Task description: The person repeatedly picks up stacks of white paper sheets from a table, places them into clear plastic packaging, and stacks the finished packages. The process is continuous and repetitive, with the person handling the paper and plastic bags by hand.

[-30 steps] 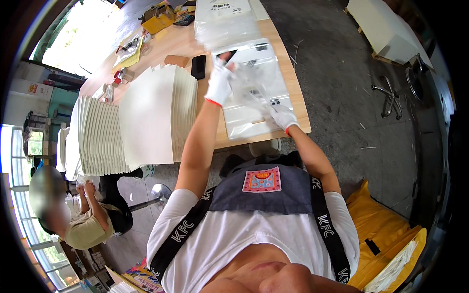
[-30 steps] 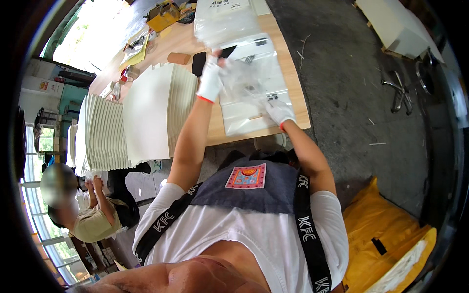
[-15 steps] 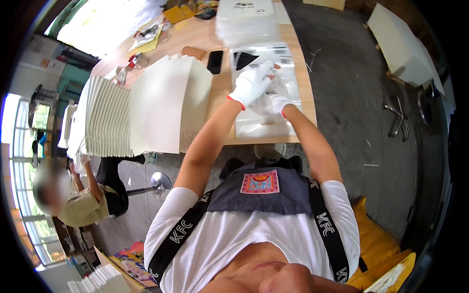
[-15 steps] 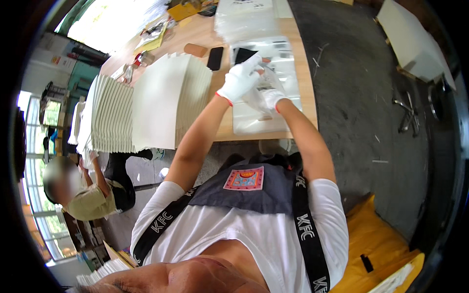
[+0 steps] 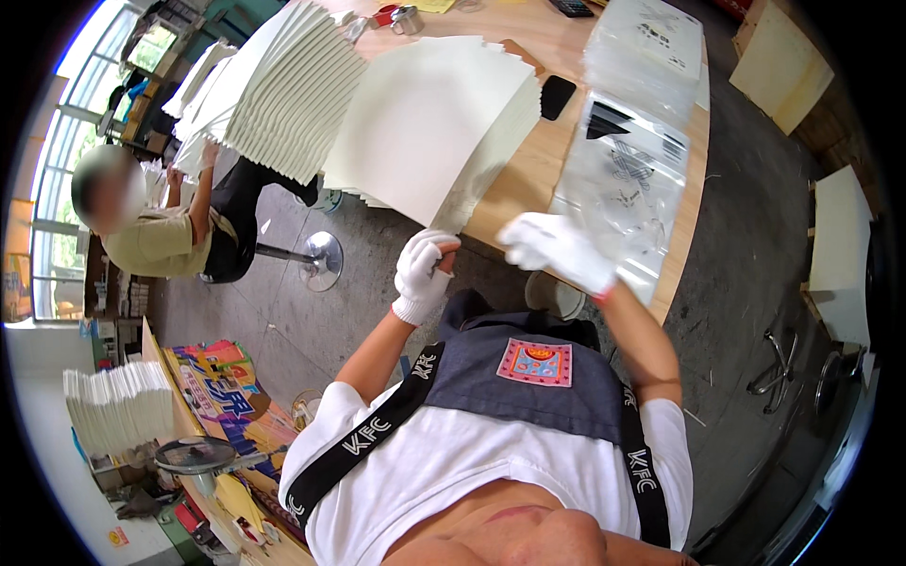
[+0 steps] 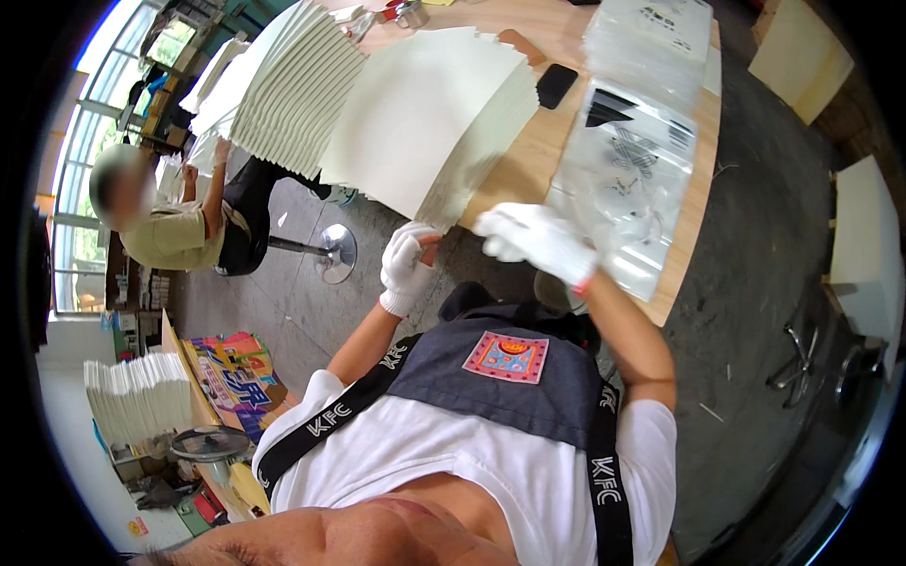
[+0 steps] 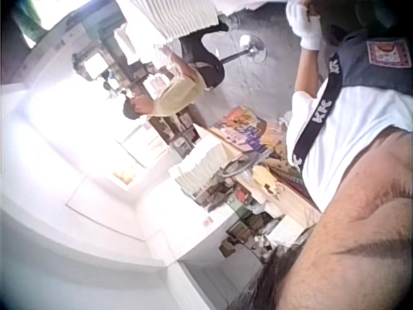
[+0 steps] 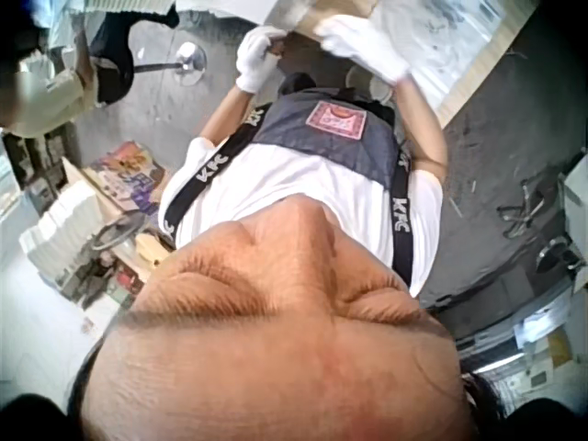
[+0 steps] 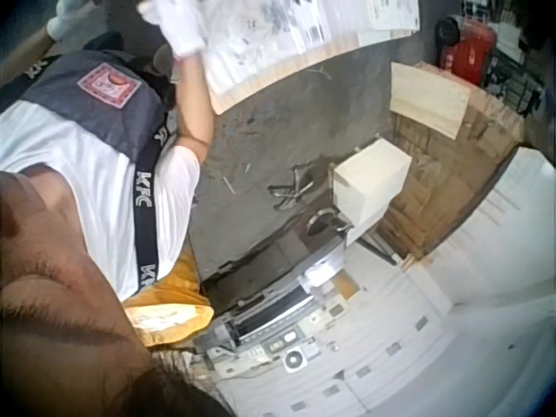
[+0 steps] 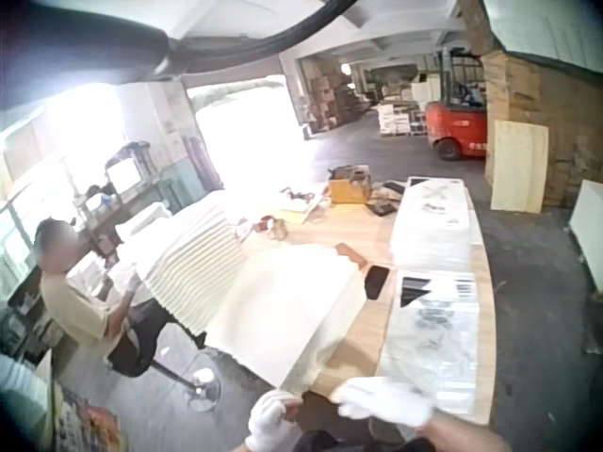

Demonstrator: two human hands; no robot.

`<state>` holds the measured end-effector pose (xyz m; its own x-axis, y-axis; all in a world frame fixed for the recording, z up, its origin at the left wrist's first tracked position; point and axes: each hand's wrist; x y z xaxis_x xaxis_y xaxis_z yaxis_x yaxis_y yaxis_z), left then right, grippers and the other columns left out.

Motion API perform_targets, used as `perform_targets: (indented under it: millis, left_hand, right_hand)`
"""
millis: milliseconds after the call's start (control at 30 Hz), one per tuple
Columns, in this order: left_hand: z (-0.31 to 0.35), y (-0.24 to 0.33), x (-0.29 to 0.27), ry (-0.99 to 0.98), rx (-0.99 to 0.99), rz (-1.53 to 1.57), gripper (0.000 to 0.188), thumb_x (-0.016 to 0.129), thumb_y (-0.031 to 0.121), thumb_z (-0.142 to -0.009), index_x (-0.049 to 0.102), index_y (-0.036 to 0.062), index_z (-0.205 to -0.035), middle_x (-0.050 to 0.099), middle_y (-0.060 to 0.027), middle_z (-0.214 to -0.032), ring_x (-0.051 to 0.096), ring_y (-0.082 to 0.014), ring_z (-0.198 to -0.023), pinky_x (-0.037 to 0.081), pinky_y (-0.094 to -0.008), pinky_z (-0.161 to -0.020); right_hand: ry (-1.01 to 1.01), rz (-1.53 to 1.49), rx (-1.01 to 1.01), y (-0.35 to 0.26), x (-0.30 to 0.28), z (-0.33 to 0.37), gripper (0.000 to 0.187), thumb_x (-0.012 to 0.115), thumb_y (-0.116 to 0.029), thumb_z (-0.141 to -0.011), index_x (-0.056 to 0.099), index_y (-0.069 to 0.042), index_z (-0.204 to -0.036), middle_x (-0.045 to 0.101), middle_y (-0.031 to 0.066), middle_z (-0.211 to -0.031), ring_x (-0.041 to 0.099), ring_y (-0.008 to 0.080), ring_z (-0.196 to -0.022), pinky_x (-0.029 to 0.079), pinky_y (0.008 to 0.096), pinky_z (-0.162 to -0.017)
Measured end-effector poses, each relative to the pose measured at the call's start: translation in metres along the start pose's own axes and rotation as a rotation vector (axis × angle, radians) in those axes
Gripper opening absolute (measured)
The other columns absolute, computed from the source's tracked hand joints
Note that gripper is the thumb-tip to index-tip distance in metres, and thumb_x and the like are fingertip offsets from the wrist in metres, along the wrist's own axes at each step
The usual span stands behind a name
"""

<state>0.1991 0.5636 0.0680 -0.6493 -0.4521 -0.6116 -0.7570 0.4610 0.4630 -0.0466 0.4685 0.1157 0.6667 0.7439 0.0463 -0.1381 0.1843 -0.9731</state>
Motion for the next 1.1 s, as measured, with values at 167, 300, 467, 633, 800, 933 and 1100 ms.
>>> perform_targets:
  millis: [167, 300, 467, 633, 800, 933, 1100]
  left_hand:
    - [0.059, -0.022, 0.0, 0.103, -0.327, 0.01, 0.018, 0.066, -0.006, -0.077, 0.066, 0.0031, -0.093, 0.069, -0.0116, -0.095, 0.065, -0.0284, -0.09, 0.052, -0.0352, -0.078]
    - [0.078, -0.029, -0.005, 0.106, -0.496, 0.113, 0.016, 0.063, -0.005, -0.083, 0.067, 0.0023, -0.096, 0.068, -0.0098, -0.097, 0.065, -0.0211, -0.089, 0.051, -0.0308, -0.075]
    - [0.066, -0.038, -0.007, -0.023, -0.793, 0.647, 0.021, 0.054, 0.017, -0.097, 0.064, 0.0015, -0.108, 0.069, -0.0063, -0.096, 0.063, -0.0125, -0.084, 0.05, -0.0285, -0.076]
    - [0.088, -0.117, -0.021, -0.246, -0.785, 2.276, 0.075, 0.037, 0.068, -0.094, 0.053, 0.0038, -0.129, 0.063, -0.0169, -0.122, 0.064, -0.0257, -0.105, 0.051, -0.0338, -0.092]
    - [0.025, -0.089, -0.086, -0.247, -1.072, 1.411, 0.082, 0.049, 0.06, -0.091, 0.035, 0.0003, -0.145, 0.051, -0.0167, -0.139, 0.05, -0.0287, -0.128, 0.042, -0.0411, -0.106]
    - [-0.012, -0.052, -0.108, -0.4, -1.084, 1.251, 0.057, 0.057, 0.008, -0.086, 0.041, -0.0033, -0.14, 0.057, -0.012, -0.129, 0.056, -0.0197, -0.119, 0.045, -0.0336, -0.1]
    - [-0.03, -0.059, -0.109, -0.528, -0.874, 0.971, 0.055, 0.054, 0.006, -0.085, 0.043, -0.0041, -0.138, 0.057, -0.0114, -0.127, 0.054, -0.016, -0.118, 0.043, -0.0313, -0.1]
  right_hand:
    - [-0.178, -0.561, 0.274, 0.032, 0.08, -0.1, 0.055, 0.054, -0.05, -0.096, 0.062, 0.002, -0.111, 0.068, 0.0098, -0.085, 0.061, 0.0125, -0.065, 0.05, 0.0241, -0.058]
    - [0.013, -0.51, 0.222, 0.008, 0.099, -0.105, 0.056, 0.055, -0.054, -0.094, 0.064, 0.001, -0.104, 0.068, 0.0115, -0.085, 0.062, 0.0147, -0.064, 0.05, 0.026, -0.057]
    - [0.154, -0.582, 0.244, -0.008, 0.101, -0.126, 0.045, 0.055, -0.049, -0.095, 0.063, -0.006, -0.101, 0.067, 0.0083, -0.08, 0.061, 0.0141, -0.06, 0.046, 0.0249, -0.049]
    - [0.075, -0.425, 0.377, -0.02, 0.073, -0.042, 0.044, 0.054, -0.045, -0.096, 0.061, -0.005, -0.081, 0.055, 0.0044, -0.056, 0.047, 0.0126, -0.038, 0.031, 0.0251, -0.033]
    - [-0.014, -0.071, 0.235, 0.049, 0.022, 0.035, 0.04, 0.056, -0.034, -0.097, 0.062, 0.003, -0.112, 0.068, 0.0158, -0.095, 0.065, 0.02, -0.083, 0.051, 0.0304, -0.074]
    - [0.259, -0.263, -0.145, 0.051, 0.021, -0.003, 0.063, 0.056, -0.015, -0.096, 0.026, 0.001, -0.15, 0.05, 0.0148, -0.139, 0.052, 0.021, -0.122, 0.039, 0.0341, -0.106]
    - [0.225, -0.556, -0.243, 0.041, 0.002, -0.046, 0.053, 0.055, -0.011, -0.097, 0.038, -0.001, -0.145, 0.051, 0.0135, -0.14, 0.052, 0.0201, -0.123, 0.041, 0.0341, -0.105]
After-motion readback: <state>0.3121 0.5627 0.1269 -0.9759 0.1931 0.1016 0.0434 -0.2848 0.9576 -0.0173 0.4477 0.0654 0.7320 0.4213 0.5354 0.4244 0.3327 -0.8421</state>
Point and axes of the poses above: each hand's wrist, its own z-axis away from the middle knuckle, its own x-axis out of the palm, y = z × x
